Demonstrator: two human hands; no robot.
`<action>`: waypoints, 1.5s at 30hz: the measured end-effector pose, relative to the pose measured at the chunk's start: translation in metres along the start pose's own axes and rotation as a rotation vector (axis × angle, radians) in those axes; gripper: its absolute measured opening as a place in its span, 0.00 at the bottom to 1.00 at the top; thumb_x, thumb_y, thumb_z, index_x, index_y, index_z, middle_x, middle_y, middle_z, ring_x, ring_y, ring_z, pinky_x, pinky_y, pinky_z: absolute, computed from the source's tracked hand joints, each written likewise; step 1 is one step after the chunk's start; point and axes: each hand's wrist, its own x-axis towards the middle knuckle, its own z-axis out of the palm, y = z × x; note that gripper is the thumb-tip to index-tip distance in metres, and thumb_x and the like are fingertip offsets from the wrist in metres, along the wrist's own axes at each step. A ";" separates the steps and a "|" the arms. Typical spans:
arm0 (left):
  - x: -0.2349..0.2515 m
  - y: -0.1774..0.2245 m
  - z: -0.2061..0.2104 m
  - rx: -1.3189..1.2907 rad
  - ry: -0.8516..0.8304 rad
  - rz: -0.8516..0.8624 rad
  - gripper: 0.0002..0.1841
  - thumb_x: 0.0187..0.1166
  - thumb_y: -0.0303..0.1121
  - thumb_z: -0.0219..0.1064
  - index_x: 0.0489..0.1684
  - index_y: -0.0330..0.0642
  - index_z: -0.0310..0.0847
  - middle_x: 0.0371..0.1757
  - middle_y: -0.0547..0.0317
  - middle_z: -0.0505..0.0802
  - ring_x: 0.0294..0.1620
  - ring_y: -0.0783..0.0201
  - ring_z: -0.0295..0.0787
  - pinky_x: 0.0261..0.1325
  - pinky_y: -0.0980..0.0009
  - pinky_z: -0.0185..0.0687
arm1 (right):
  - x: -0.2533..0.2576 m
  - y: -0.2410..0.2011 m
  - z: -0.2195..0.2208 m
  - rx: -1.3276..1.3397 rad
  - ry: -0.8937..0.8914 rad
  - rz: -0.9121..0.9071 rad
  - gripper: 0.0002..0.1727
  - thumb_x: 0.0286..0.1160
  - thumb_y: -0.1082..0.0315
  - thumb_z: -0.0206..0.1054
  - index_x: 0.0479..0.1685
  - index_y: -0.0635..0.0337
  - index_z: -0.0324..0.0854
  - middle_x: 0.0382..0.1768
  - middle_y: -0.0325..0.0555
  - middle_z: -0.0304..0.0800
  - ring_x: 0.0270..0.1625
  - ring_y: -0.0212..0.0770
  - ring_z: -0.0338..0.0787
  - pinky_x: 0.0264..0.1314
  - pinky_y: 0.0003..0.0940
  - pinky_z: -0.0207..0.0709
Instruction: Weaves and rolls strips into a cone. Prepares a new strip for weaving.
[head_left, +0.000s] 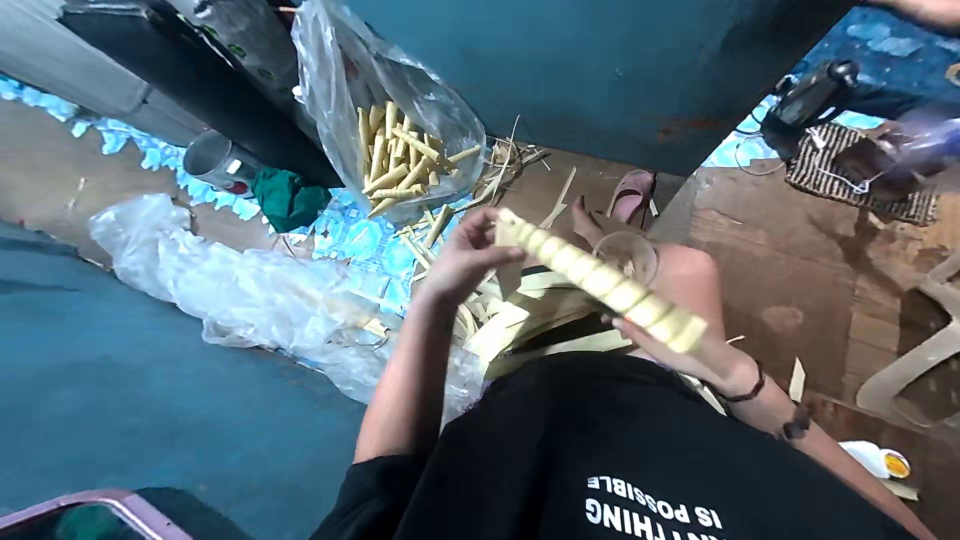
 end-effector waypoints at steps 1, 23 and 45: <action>0.004 0.006 -0.021 0.004 0.059 0.026 0.18 0.68 0.22 0.68 0.56 0.50 0.78 0.42 0.71 0.95 0.41 0.75 0.92 0.48 0.72 0.91 | -0.002 0.001 -0.001 -0.061 -0.107 0.025 0.20 0.88 0.57 0.58 0.59 0.61 0.87 0.45 0.53 0.94 0.48 0.47 0.93 0.59 0.51 0.84; -0.011 -0.005 0.045 -0.021 -0.036 0.199 0.11 0.78 0.22 0.65 0.55 0.41 0.78 0.59 0.59 0.92 0.63 0.63 0.89 0.68 0.61 0.86 | -0.020 -0.035 -0.094 -0.710 0.601 -0.249 0.15 0.82 0.70 0.58 0.54 0.69 0.88 0.49 0.69 0.91 0.56 0.72 0.89 0.66 0.71 0.75; -0.053 -0.077 0.032 1.285 -0.086 -0.160 0.17 0.75 0.42 0.76 0.55 0.43 0.91 0.55 0.47 0.92 0.58 0.46 0.90 0.63 0.41 0.82 | -0.006 0.000 -0.057 -0.405 0.256 0.232 0.22 0.81 0.61 0.71 0.69 0.63 0.82 0.59 0.61 0.90 0.61 0.62 0.90 0.65 0.66 0.80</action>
